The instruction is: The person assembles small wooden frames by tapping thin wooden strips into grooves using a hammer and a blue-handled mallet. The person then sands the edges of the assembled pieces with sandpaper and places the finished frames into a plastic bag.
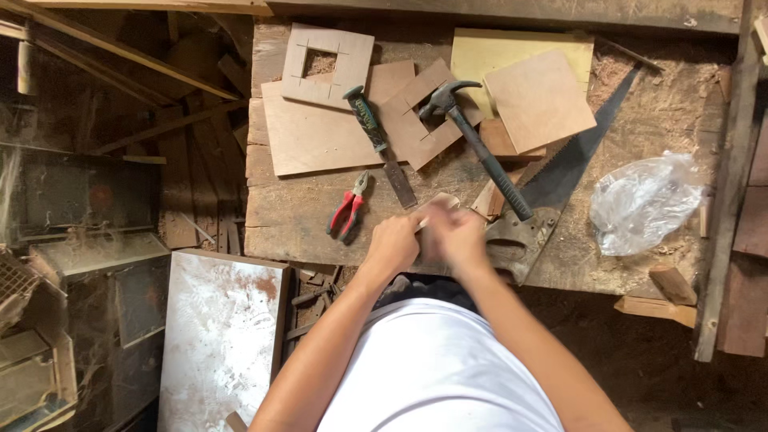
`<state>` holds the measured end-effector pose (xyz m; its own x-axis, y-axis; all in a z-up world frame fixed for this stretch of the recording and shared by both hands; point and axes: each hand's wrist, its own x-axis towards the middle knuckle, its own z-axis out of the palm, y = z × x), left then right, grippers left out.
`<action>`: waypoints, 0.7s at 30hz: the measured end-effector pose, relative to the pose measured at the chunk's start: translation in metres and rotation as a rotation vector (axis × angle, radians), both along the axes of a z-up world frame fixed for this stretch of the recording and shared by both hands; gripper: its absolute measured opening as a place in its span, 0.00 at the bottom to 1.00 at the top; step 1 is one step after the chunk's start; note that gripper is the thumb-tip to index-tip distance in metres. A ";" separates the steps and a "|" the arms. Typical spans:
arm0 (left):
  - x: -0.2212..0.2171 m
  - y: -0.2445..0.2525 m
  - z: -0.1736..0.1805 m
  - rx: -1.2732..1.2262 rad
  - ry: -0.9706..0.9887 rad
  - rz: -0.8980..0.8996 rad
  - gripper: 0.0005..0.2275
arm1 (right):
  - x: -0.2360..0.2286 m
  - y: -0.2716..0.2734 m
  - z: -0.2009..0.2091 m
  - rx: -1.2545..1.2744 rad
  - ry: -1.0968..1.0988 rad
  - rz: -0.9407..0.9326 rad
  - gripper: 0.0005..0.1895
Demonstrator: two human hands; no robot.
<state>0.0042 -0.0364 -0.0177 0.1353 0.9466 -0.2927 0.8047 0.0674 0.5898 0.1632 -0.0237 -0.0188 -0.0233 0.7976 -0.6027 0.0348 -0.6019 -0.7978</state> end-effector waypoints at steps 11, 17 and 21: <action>0.003 0.001 0.008 -0.056 0.030 -0.003 0.17 | 0.001 0.006 0.007 0.066 0.091 -0.104 0.12; 0.002 0.008 0.010 0.029 -0.076 0.073 0.20 | 0.007 0.015 0.003 0.113 0.061 -0.138 0.12; 0.002 0.004 -0.003 0.023 -0.019 0.027 0.16 | -0.002 0.014 0.003 0.065 0.026 -0.166 0.11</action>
